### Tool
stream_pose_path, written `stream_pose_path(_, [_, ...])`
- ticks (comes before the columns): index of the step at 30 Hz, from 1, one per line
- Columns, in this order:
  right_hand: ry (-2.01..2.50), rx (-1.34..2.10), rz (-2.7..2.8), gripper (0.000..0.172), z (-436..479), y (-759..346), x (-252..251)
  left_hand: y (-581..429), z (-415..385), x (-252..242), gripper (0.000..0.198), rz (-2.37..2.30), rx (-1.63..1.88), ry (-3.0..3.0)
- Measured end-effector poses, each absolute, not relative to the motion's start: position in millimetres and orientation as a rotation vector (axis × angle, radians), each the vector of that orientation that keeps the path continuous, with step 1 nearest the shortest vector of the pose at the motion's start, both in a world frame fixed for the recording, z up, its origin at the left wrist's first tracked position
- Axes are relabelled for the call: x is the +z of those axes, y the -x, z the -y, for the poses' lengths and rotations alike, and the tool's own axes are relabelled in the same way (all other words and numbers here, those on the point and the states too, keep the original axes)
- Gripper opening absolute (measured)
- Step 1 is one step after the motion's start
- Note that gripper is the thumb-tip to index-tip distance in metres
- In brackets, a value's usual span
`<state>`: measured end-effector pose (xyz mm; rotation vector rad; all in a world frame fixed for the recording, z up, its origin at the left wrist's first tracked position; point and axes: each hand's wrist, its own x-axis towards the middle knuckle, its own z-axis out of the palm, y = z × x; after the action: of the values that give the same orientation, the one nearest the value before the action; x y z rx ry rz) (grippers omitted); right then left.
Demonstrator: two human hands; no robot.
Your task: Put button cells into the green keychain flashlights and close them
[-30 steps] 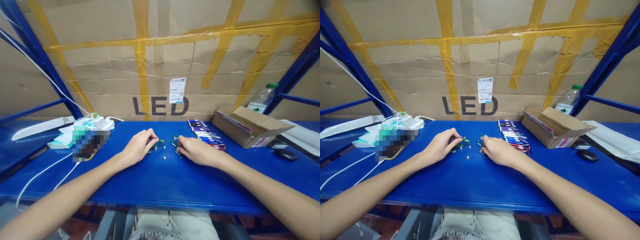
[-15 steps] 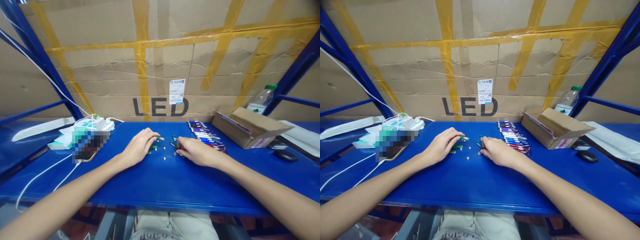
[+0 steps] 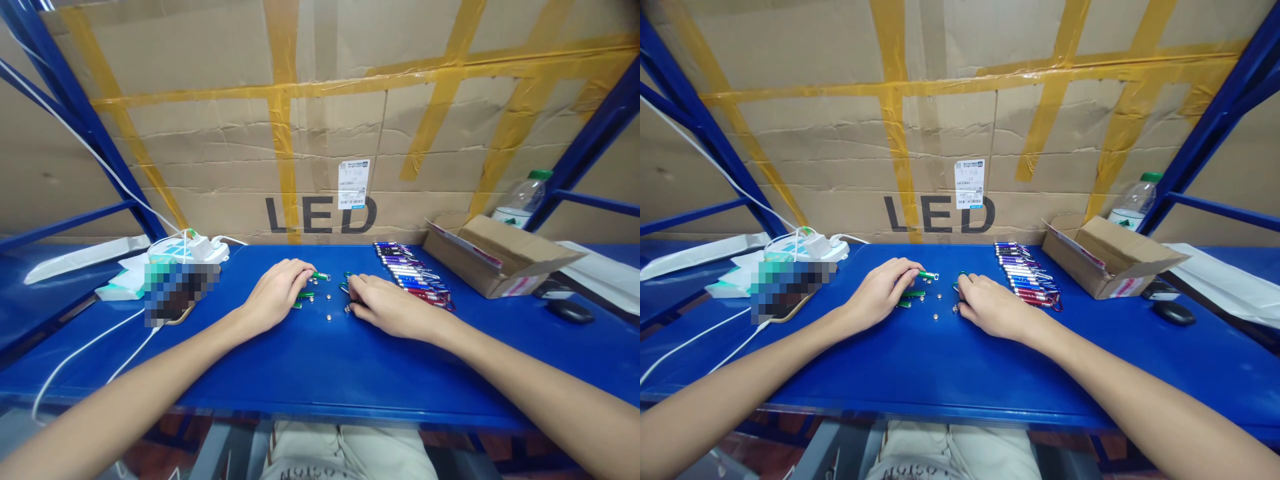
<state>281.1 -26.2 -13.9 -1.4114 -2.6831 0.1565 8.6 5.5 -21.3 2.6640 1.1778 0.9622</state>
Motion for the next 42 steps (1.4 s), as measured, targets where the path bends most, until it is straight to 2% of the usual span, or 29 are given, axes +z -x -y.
stream_pose_path(12, [1.387, -0.117, 2.707, 0.014, 28.5, -275.5, -14.9, -9.3, -5.4, -22.0, 0.025, -1.162, 1.012, -2.601])
stream_pose_path(19, [1.436, 0.041, 2.458, 0.022, 32.0, -271.4, -12.0, -10.3, -2.5, -18.8, 0.023, -1.158, 1.049, -2.597])
stream_pose_path(25, [1.398, 0.144, 2.371, 0.014, 30.5, -273.4, -11.2, -11.0, -1.4, -19.2, 0.022, -1.182, 1.056, -2.562])
stream_pose_path(42, [1.467, 0.131, 2.447, 0.007, 32.2, -271.7, -10.3, -11.0, 0.1, -16.4, 0.026, -1.171, 1.051, -2.594])
